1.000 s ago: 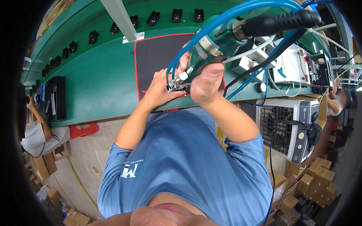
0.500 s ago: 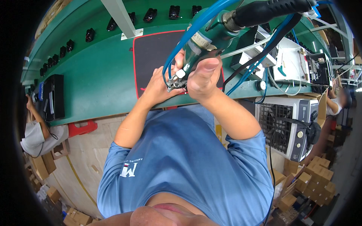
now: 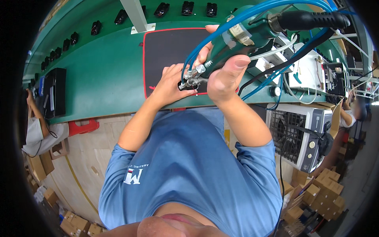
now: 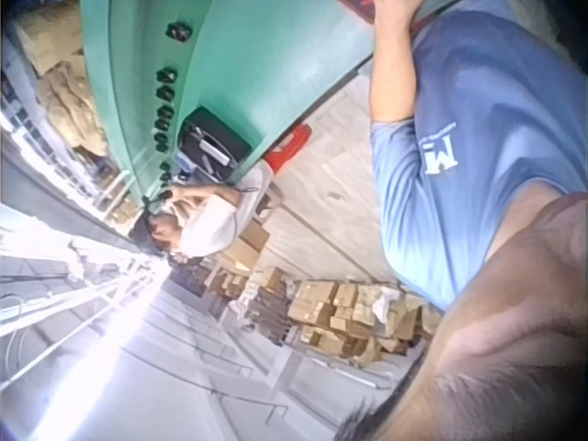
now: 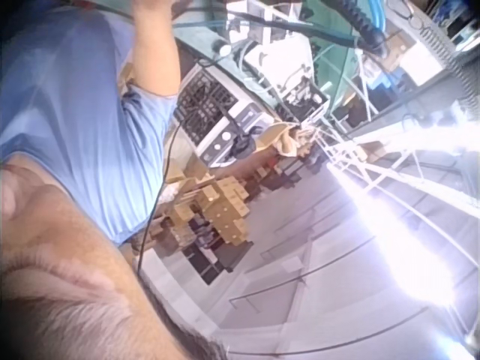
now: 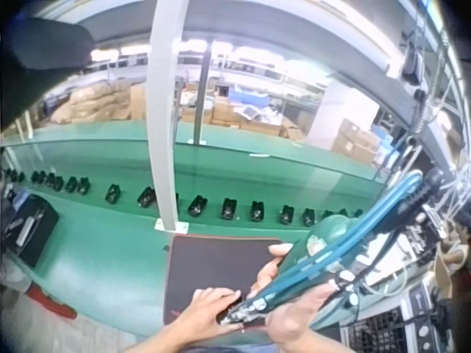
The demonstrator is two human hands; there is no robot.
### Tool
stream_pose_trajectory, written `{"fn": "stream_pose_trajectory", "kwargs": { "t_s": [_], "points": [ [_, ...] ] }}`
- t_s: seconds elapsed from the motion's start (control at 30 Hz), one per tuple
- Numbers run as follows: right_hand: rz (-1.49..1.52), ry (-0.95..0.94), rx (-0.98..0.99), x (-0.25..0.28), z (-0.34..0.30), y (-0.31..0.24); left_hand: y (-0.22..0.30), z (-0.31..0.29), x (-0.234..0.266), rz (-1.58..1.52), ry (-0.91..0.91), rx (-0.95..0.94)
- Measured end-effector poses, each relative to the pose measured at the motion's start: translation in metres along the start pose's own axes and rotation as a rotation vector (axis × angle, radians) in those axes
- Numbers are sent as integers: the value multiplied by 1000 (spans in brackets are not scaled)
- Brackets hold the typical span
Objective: Using an electric screwdriver to assemble small black electronic housings on an assembly line.
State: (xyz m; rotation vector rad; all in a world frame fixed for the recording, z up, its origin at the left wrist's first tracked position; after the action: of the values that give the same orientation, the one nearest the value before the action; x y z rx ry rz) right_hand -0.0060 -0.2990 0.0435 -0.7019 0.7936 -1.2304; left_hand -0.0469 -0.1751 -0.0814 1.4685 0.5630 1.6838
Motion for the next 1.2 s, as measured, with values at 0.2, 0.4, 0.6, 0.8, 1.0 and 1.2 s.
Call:
{"fn": "stream_pose_trajectory", "kwargs": {
  "t_s": [0.2, 0.4, 0.6, 0.8, 1.0, 1.2],
  "points": [
    [-10, 124, 25, 7, 0, 2, 1, -1, -1, 7, 13, -10],
    [11, 23, 27, 5, 3, -4, 1, 0, 0, 2, 5, -8],
    [14, 12, 25, 6, 0, -3, -1, 0, -1, -8, -4, 0],
    [-3, 11, 25, 7, -2, -3, 0, 1, 0, -7, -9, -5],
    [34, 9, 7, 10, -6, 6, 1, 2, 1, -12, -34, 16],
    [111, 56, -73, 6, -11, 7, -2, 2, -2, 11, -35, 13]
  ]
}}
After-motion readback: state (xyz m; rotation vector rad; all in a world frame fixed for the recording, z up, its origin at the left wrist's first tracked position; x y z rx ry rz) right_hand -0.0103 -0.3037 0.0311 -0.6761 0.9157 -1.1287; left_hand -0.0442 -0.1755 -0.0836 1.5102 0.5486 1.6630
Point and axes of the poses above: each hand's wrist, its own z-axis towards the middle knuckle, its own x-axis out of the back of the hand, y = z × x, the point moved 7 cm from there along z, towards the middle knuckle, and after that the axes turned 12 degrees about x, right-handed, at the moved point
